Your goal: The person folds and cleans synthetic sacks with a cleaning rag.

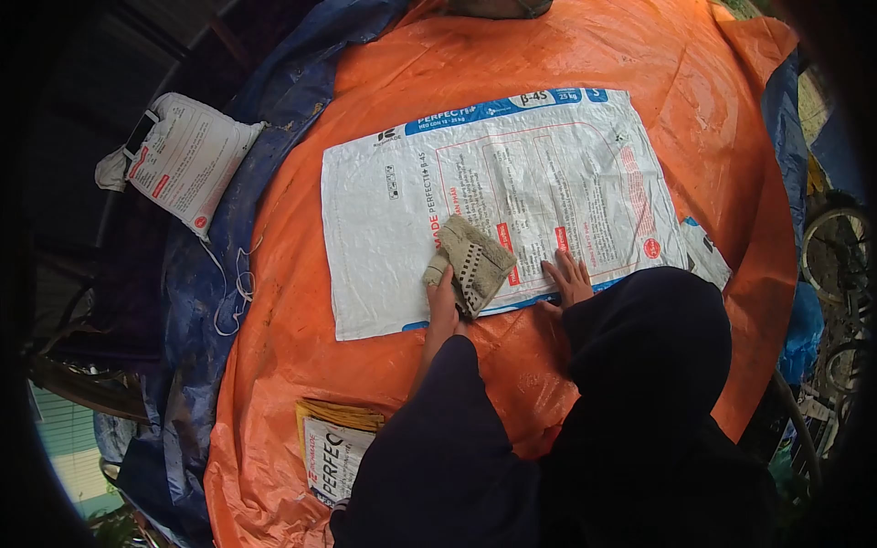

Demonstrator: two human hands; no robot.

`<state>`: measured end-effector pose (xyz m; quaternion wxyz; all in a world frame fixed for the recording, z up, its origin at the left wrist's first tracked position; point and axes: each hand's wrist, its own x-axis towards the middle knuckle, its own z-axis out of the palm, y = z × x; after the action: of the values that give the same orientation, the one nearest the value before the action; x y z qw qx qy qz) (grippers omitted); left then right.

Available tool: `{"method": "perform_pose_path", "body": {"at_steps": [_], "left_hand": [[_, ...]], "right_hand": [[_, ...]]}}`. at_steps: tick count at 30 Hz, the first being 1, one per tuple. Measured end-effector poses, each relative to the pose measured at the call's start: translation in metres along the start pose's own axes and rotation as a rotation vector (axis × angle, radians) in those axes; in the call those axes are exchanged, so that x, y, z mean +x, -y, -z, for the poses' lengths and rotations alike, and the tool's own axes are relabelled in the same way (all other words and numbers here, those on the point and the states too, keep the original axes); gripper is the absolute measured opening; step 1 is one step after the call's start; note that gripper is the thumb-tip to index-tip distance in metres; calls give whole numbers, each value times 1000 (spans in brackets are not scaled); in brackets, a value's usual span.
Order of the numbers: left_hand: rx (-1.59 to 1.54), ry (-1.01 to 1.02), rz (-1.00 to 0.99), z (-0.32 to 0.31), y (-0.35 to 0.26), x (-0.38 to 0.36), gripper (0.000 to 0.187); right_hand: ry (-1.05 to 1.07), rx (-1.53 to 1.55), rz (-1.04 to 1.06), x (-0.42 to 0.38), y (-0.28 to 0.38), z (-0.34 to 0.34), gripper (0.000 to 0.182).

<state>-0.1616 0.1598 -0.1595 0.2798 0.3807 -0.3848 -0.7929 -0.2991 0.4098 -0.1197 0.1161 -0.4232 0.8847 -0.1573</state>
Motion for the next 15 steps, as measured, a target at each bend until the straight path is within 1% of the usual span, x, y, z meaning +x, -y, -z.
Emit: {"method": "perform_pose_path", "body": {"at_steps": [5, 15], "left_hand": [[10, -13, -1, 3, 6, 4, 39], [33, -4, 8, -3, -4, -5, 40]], "right_hand": [[-13, -4, -1, 0, 0, -1, 90], [9, -16, -21, 1, 2, 2, 91]]}}
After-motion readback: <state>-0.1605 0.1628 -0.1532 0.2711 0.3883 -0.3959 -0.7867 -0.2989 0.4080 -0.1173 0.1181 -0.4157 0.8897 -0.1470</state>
